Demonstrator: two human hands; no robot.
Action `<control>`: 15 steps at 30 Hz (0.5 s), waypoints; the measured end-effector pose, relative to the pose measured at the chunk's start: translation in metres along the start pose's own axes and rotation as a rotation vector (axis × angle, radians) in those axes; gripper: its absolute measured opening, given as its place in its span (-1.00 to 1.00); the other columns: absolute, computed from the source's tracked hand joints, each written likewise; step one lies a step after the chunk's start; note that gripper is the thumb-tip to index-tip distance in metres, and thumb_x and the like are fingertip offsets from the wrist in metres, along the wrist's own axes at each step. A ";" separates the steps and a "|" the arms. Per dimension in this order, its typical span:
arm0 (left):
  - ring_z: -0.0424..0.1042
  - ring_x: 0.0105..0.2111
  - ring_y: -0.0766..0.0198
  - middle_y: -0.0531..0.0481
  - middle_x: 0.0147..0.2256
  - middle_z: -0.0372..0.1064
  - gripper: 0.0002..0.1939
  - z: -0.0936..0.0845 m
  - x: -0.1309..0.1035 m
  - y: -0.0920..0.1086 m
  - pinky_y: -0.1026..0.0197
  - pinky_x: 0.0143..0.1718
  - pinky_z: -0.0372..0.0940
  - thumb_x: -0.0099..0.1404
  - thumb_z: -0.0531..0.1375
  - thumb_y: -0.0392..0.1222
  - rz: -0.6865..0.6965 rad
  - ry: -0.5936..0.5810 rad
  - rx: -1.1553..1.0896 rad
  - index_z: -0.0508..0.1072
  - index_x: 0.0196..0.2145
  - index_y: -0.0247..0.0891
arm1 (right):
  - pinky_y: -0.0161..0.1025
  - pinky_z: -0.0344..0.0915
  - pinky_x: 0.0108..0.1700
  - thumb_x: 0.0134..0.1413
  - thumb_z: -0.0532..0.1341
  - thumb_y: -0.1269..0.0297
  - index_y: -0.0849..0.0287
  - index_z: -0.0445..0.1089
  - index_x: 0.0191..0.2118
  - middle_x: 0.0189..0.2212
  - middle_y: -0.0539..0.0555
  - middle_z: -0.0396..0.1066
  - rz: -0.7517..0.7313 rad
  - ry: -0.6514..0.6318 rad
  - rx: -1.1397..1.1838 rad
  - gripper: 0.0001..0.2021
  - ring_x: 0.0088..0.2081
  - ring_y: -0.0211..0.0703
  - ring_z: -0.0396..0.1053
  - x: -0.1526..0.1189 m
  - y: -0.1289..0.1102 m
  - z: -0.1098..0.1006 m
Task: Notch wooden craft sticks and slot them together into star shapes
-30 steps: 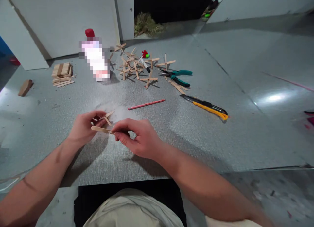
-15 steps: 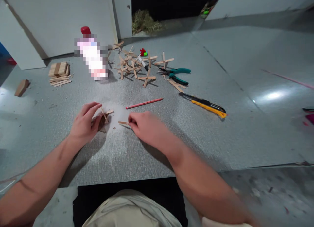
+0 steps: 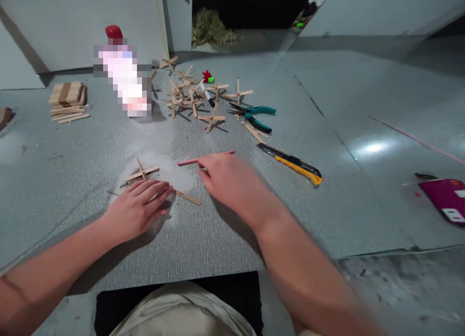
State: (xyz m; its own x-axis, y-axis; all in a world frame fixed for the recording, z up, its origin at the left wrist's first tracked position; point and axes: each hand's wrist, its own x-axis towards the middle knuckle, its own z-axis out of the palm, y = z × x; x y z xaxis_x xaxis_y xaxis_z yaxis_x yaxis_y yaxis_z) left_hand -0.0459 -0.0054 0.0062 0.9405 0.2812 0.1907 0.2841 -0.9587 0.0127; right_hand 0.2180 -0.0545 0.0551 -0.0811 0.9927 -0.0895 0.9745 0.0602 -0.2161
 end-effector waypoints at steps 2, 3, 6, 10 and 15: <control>0.42 0.14 0.00 -0.22 0.17 0.42 -0.56 0.001 0.000 0.000 -0.01 0.13 0.33 0.55 0.06 -0.09 0.020 0.003 -0.030 0.40 0.21 -0.43 | -0.12 0.28 -0.16 0.31 0.13 0.31 0.15 0.47 -0.12 -0.18 0.19 0.53 0.060 0.072 -0.115 -0.82 -0.15 0.05 0.47 -0.005 0.031 -0.002; 0.42 0.14 0.00 -0.22 0.18 0.42 -0.55 0.002 0.000 0.000 -0.02 0.13 0.34 0.55 0.06 -0.08 0.020 -0.002 -0.042 0.40 0.21 -0.44 | -0.08 0.30 -0.14 0.27 0.15 0.32 0.18 0.47 -0.12 -0.17 0.24 0.52 0.118 0.098 -0.190 -0.83 -0.13 0.11 0.47 -0.009 0.050 -0.001; 0.44 0.13 -0.01 -0.22 0.19 0.43 -0.54 0.004 -0.002 0.002 -0.06 0.13 0.36 0.53 0.09 -0.05 0.011 -0.012 -0.058 0.41 0.20 -0.45 | 0.07 0.31 -0.18 0.17 0.22 0.27 0.25 0.43 -0.14 -0.24 0.38 0.47 0.273 0.165 -0.308 -0.80 -0.17 0.32 0.46 -0.026 0.109 0.008; 0.46 0.12 -0.04 -0.27 0.16 0.45 -0.54 0.005 -0.001 0.005 -0.07 0.12 0.38 0.50 0.14 -0.06 0.005 0.019 -0.051 0.43 0.17 -0.49 | -0.08 0.25 -0.37 0.25 0.15 0.23 0.09 0.35 -0.38 -0.50 0.17 0.36 0.240 0.249 -0.274 -0.83 -0.40 0.08 0.41 -0.051 0.167 0.024; 0.49 0.11 -0.05 -0.29 0.15 0.46 -0.57 0.002 0.001 0.006 -0.05 0.11 0.41 0.51 0.13 -0.11 0.002 0.044 -0.050 0.44 0.15 -0.51 | -0.18 0.06 -0.56 0.30 0.14 0.22 -0.02 0.28 -0.39 -0.57 0.04 0.22 0.153 0.358 -0.173 -0.82 -0.58 -0.13 0.22 -0.071 0.183 0.025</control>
State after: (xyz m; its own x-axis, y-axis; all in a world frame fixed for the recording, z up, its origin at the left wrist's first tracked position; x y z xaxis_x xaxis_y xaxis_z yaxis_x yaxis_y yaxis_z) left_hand -0.0431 -0.0109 0.0044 0.9317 0.2783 0.2334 0.2715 -0.9605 0.0615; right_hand 0.3970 -0.1169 -0.0026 0.1149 0.9634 0.2422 0.9929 -0.1039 -0.0577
